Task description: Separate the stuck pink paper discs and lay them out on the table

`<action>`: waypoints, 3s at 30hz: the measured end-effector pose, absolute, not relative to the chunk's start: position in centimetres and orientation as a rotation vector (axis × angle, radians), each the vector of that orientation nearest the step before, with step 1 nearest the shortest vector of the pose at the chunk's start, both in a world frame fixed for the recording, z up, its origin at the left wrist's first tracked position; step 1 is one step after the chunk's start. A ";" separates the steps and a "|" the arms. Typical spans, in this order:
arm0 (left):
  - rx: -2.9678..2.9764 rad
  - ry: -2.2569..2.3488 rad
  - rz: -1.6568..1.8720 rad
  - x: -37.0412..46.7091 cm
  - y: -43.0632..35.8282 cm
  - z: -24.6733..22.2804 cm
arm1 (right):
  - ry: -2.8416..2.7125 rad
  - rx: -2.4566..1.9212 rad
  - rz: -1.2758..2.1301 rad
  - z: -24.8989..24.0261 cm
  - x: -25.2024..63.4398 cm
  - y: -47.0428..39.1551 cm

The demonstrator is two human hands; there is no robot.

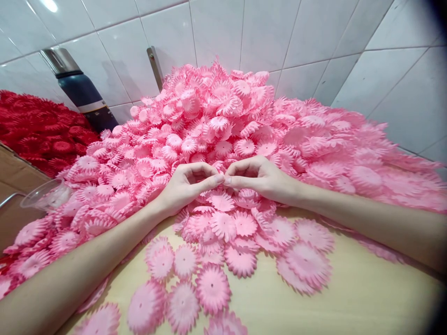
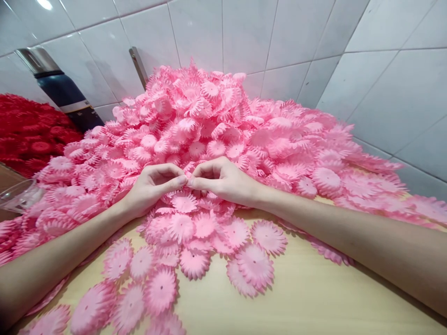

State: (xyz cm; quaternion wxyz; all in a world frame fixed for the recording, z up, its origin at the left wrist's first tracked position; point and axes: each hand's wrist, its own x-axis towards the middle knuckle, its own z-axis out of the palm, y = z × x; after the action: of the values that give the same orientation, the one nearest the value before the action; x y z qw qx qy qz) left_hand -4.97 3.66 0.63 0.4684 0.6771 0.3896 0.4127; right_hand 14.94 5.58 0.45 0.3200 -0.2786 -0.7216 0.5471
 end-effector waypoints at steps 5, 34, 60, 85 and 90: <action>1.655 0.942 1.007 -4.9 3.7 0.6 | -1.908 -0.731 1.428 0.4 14.9 5.6; 1.604 0.909 1.025 -4.9 3.7 0.6 | -1.958 -0.754 1.342 0.7 14.9 5.3; 1.620 0.915 1.025 -4.9 3.7 0.6 | -1.949 -0.761 1.365 0.7 14.8 5.3; 1.621 0.894 1.022 -5.0 3.8 0.5 | -1.928 -0.758 1.373 0.6 14.7 5.3; 1.612 0.913 1.020 -4.9 3.6 0.6 | -1.931 -0.758 1.370 0.6 14.7 5.2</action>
State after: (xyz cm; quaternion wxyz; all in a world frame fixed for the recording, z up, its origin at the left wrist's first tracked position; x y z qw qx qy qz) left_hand -4.90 3.61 0.60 0.4913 0.6639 0.3759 0.4203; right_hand 14.74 5.24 0.58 0.3222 -0.2888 -0.7353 0.5216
